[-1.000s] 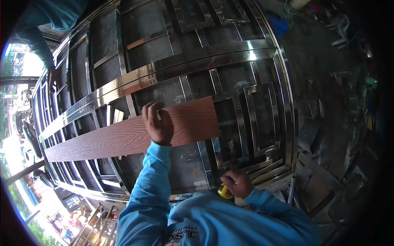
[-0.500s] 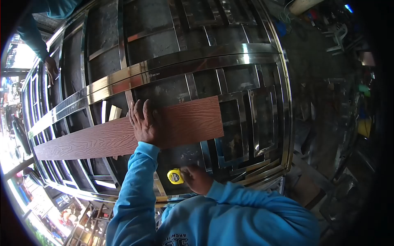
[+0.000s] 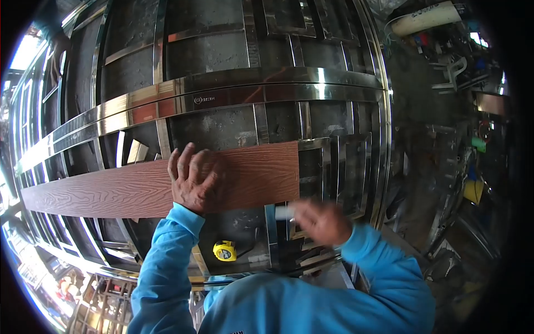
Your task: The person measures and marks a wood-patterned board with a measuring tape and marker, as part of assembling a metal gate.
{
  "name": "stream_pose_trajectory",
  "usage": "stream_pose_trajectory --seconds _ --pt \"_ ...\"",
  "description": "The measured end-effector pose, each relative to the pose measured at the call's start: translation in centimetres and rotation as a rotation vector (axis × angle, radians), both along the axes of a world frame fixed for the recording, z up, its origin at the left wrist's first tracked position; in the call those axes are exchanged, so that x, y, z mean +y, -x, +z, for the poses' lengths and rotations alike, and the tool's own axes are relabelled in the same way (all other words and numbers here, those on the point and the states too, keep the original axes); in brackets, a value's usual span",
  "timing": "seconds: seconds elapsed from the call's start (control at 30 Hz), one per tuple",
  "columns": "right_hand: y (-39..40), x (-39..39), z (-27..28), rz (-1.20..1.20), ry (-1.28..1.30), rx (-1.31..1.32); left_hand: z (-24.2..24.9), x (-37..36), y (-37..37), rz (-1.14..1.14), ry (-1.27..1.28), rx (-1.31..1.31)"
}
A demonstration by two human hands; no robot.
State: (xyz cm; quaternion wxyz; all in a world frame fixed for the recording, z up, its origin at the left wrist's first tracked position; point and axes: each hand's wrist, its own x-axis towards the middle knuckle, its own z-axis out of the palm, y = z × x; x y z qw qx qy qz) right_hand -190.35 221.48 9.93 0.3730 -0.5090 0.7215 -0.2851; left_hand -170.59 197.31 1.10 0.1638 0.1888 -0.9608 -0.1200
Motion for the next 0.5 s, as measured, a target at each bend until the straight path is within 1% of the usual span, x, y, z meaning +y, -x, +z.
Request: stream_pose_trajectory --seconds 0.03,0.07,0.1,0.13,0.2,0.27,0.37,0.47,0.5 --pt "1.9 -2.7 0.0 -0.030 0.160 0.093 -0.2 0.0 -0.1 -0.015 0.001 0.008" --pt "3.8 -4.6 -0.8 -0.007 0.252 0.187 -0.5 0.0 -0.2 -0.035 0.003 0.015" --pt "5.1 -6.5 -0.6 0.041 0.207 0.269 -0.6 -0.1 -0.2 -0.058 0.006 0.021" --pt "6.2 -7.9 -1.6 0.091 0.305 0.361 -0.3 -0.1 0.0 -0.063 0.020 0.028" --pt "7.0 -9.1 -2.9 0.195 0.232 0.418 -0.4 0.1 -0.2 -0.069 -0.010 0.007" --pt "7.3 -9.6 -4.5 0.282 0.158 0.450 -0.4 0.0 0.0 -0.073 -0.034 0.006" --pt "7.6 -10.3 -5.2 0.314 0.255 0.470 0.1 -0.2 0.2 -0.079 -0.041 0.017" --pt "8.1 -11.2 -5.1 0.354 0.232 0.418 -0.1 -0.3 0.2 -0.086 -0.039 0.016" --pt "8.2 -11.7 -4.8 0.402 0.235 0.408 0.0 -0.4 0.2 -0.087 -0.044 0.017"
